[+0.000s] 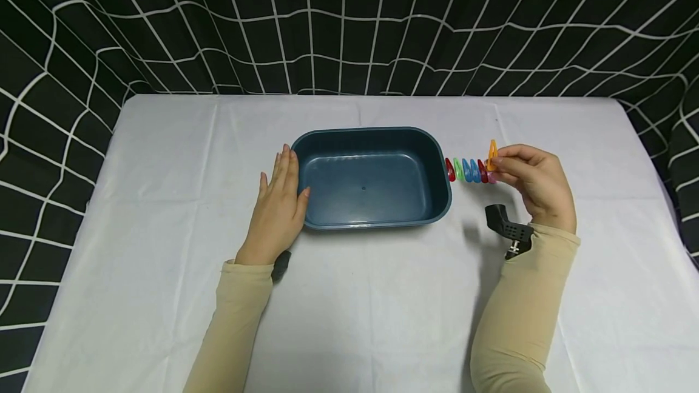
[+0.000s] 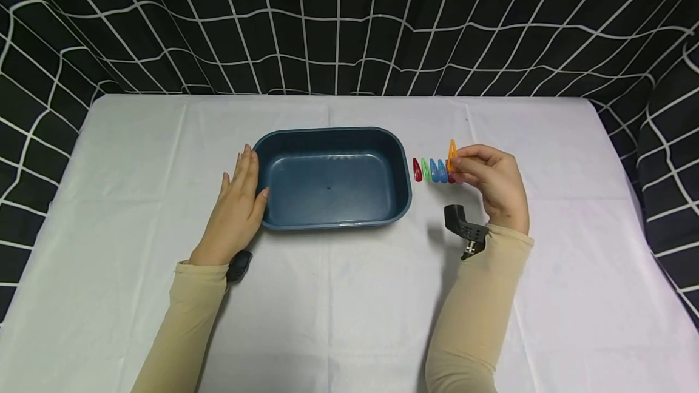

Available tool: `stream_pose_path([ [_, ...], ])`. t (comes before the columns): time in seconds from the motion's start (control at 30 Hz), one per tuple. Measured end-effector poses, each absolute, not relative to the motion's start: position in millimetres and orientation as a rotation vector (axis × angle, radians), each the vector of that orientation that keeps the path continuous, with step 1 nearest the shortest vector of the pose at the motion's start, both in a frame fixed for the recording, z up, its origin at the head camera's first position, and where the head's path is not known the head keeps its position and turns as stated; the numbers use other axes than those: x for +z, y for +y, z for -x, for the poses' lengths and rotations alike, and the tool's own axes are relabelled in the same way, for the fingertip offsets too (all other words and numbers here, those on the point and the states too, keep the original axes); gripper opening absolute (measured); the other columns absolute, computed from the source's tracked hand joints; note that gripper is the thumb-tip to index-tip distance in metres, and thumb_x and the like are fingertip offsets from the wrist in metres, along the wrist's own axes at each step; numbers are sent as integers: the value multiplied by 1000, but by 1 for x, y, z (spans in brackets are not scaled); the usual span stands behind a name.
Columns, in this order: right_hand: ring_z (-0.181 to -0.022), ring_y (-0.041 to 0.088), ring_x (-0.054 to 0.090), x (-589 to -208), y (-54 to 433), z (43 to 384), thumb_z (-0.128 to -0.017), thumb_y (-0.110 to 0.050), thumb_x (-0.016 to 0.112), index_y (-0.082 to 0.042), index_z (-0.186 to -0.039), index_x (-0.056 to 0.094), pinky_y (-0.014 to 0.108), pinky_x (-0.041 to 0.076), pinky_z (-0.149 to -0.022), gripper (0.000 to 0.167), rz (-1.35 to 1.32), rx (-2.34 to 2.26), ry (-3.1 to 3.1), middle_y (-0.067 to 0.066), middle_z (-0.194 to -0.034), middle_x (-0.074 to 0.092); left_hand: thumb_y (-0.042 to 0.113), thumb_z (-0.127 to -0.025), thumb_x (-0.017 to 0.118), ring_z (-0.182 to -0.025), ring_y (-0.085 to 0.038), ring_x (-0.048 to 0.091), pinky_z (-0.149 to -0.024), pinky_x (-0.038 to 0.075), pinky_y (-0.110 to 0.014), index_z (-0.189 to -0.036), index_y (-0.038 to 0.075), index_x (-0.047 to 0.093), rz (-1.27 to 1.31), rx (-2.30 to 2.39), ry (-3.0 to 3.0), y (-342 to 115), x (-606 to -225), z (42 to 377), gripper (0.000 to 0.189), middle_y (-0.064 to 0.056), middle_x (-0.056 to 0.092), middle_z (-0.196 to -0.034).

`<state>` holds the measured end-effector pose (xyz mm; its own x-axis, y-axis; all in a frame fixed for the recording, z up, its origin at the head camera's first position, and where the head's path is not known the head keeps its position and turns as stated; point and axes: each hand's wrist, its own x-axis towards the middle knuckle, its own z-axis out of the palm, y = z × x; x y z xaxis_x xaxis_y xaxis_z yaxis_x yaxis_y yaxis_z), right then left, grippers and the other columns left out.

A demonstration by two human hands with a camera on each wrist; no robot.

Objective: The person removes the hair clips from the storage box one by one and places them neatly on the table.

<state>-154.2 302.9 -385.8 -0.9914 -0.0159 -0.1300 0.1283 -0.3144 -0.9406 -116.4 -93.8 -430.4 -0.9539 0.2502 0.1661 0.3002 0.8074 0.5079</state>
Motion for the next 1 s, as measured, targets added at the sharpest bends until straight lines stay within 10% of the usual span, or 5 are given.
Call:
stream_pose_path([
  [1.0, -66, 19, 69, -405, 348, 146, -83, 17, 58, 7, -82, 72, 26, 55, -62, 17, -438, -2546, 1723, 13, -75, 70, 22, -101, 41, -143, -30, 8, -108, 12, -60, -147, -8, 14, 447, -852, -2890, -94, -431, 116, 61, -18, 4, -156],
])
